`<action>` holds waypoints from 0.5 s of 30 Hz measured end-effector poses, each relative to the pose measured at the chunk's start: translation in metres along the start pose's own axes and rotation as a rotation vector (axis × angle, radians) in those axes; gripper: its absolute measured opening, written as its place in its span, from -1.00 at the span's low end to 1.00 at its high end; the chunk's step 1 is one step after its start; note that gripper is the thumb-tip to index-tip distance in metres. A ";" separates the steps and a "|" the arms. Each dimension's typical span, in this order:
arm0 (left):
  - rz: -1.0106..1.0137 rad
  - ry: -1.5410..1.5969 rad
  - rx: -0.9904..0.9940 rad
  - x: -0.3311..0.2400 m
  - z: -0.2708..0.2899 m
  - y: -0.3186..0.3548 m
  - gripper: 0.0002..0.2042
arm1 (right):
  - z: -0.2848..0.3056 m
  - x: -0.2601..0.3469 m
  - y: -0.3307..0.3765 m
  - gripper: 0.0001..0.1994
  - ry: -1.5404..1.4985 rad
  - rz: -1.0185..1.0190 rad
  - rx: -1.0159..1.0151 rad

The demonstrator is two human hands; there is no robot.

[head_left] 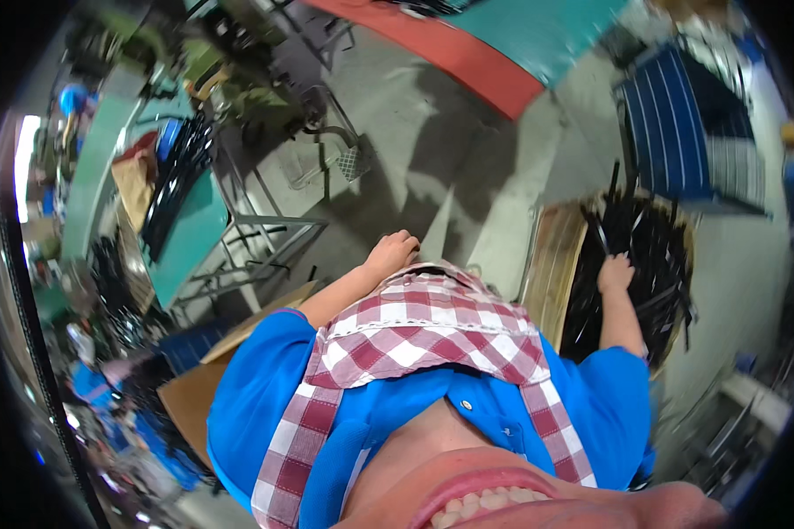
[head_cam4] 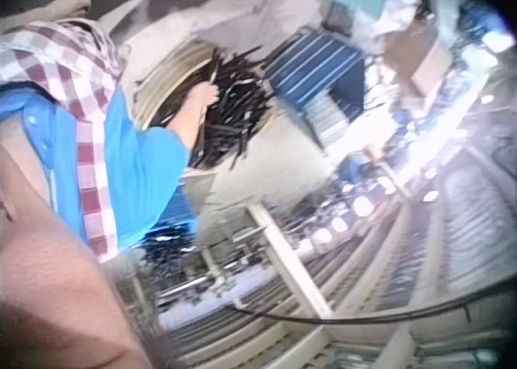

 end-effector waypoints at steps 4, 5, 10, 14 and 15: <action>0.024 0.058 0.081 0.002 0.003 -0.006 -0.83 | 0.082 0.101 -0.043 -0.83 0.019 0.284 -0.055; 0.053 0.052 0.034 0.006 0.020 -0.002 -0.84 | 0.137 0.147 -0.029 -0.81 0.008 0.388 -0.193; 0.093 0.027 -0.114 -0.009 0.033 -0.026 -0.85 | 0.133 0.252 -0.017 -0.75 -0.378 0.643 -0.247; 0.214 0.051 -0.232 0.012 0.051 0.005 -0.86 | 0.149 0.297 -0.019 -0.74 -0.318 0.856 -0.164; 0.255 0.069 -0.252 0.016 0.052 0.013 -0.86 | 0.155 0.298 -0.025 -0.74 -0.271 0.877 -0.161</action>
Point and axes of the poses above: each hand's wrist, its own y-axis away from the middle knuckle, its own z-axis out of the back of the hand, x = y × z, the point moved 9 cm from there along -y, towards the middle knuckle, and after that the axes turned 12 degrees about z, right-handed, at the moved point
